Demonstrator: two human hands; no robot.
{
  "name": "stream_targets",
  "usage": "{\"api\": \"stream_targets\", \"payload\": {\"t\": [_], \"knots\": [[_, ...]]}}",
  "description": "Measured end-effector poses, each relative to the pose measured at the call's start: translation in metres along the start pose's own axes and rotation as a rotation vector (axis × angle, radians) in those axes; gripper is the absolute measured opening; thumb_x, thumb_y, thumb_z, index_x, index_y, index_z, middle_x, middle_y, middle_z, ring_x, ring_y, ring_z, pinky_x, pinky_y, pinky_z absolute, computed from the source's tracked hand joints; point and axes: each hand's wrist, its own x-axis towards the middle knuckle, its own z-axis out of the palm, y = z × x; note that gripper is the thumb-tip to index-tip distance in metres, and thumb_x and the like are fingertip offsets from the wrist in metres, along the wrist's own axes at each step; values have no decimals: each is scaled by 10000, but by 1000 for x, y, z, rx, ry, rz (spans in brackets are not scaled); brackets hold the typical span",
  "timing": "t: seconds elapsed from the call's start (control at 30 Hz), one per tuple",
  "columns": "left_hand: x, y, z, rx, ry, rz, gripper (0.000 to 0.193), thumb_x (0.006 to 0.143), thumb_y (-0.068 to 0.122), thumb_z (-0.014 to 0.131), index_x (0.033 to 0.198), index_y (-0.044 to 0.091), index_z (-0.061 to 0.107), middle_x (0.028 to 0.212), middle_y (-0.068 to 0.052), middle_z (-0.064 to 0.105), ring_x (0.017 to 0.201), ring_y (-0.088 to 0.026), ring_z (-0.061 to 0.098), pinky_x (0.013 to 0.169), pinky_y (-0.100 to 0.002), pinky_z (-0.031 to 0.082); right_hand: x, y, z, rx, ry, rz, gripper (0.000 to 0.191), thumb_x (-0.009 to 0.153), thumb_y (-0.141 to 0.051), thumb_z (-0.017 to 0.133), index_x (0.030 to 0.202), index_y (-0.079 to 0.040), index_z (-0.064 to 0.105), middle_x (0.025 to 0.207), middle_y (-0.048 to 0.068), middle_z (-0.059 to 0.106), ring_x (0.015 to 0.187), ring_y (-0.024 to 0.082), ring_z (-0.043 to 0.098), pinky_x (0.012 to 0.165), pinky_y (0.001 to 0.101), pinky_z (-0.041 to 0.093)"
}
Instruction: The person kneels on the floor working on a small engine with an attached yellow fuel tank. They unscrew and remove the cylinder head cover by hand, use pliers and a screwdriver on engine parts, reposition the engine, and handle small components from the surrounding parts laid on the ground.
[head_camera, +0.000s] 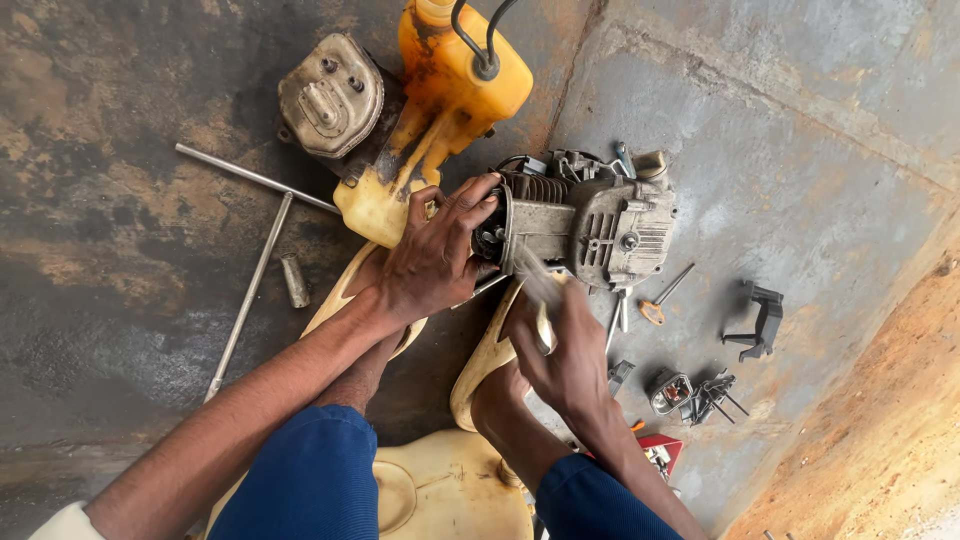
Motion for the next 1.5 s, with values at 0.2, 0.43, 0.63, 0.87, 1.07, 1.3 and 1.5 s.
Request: {"api": "stream_targets", "payload": {"t": [0.2, 0.43, 0.63, 0.87, 1.07, 1.3, 1.5], "knots": [[-1, -1, 0, 52, -34, -12, 910, 742, 84, 880, 1445, 58, 304, 1623, -199, 367, 1474, -297, 474, 1085, -556, 326, 3, -6, -6, 96, 386, -367, 213, 844, 2, 670, 969, -20, 499, 819, 80, 531, 671, 248, 511, 691, 419, 446], [-2, -1, 0, 16, -13, 15, 952, 755, 161, 914, 1461, 45, 286, 1605, -215, 357, 1465, -328, 456, 1061, -562, 321, 2, -15, -10, -96, 70, 20, 303, 754, -12, 724, 1023, 43, 597, 826, 169, 632, 601, 310, 613, 556, 388, 444], [-2, -2, 3, 13, -11, 4, 927, 771, 167, 897, 1460, 58, 285, 1612, -206, 358, 1472, -323, 455, 1075, -570, 321, 4, -9, -8, 142, 211, -264, 321, 871, -70, 698, 1087, 30, 483, 901, 144, 535, 728, 330, 532, 623, 416, 442], [-2, -3, 2, 27, -21, -9, 919, 763, 148, 893, 1458, 57, 298, 1616, -191, 368, 1473, -316, 460, 1073, -565, 332, -2, -5, -11, 5, 259, -265, 224, 841, -59, 717, 938, -56, 515, 823, 173, 555, 645, 353, 560, 592, 433, 463], [-1, -4, 2, 27, -5, 15, 918, 774, 170, 904, 1455, 48, 301, 1607, -207, 363, 1465, -328, 455, 1063, -564, 331, 3, -8, -12, -148, 16, -30, 309, 808, -72, 743, 1058, 30, 592, 842, 189, 588, 695, 383, 604, 660, 478, 495], [-1, -3, 3, 23, -7, 11, 901, 771, 176, 888, 1446, 43, 306, 1602, -206, 367, 1457, -327, 471, 1051, -554, 336, -3, -11, -15, 226, 213, -164, 216, 823, -95, 719, 890, -73, 515, 851, 152, 562, 692, 325, 587, 603, 411, 473], [-1, -3, 3, 62, -6, -3, 896, 755, 122, 880, 1436, 86, 300, 1612, -183, 382, 1460, -301, 473, 1074, -550, 331, -1, -10, -10, -332, 151, 3, 276, 829, -127, 807, 927, -50, 561, 720, 138, 563, 578, 320, 584, 546, 411, 477]]}}
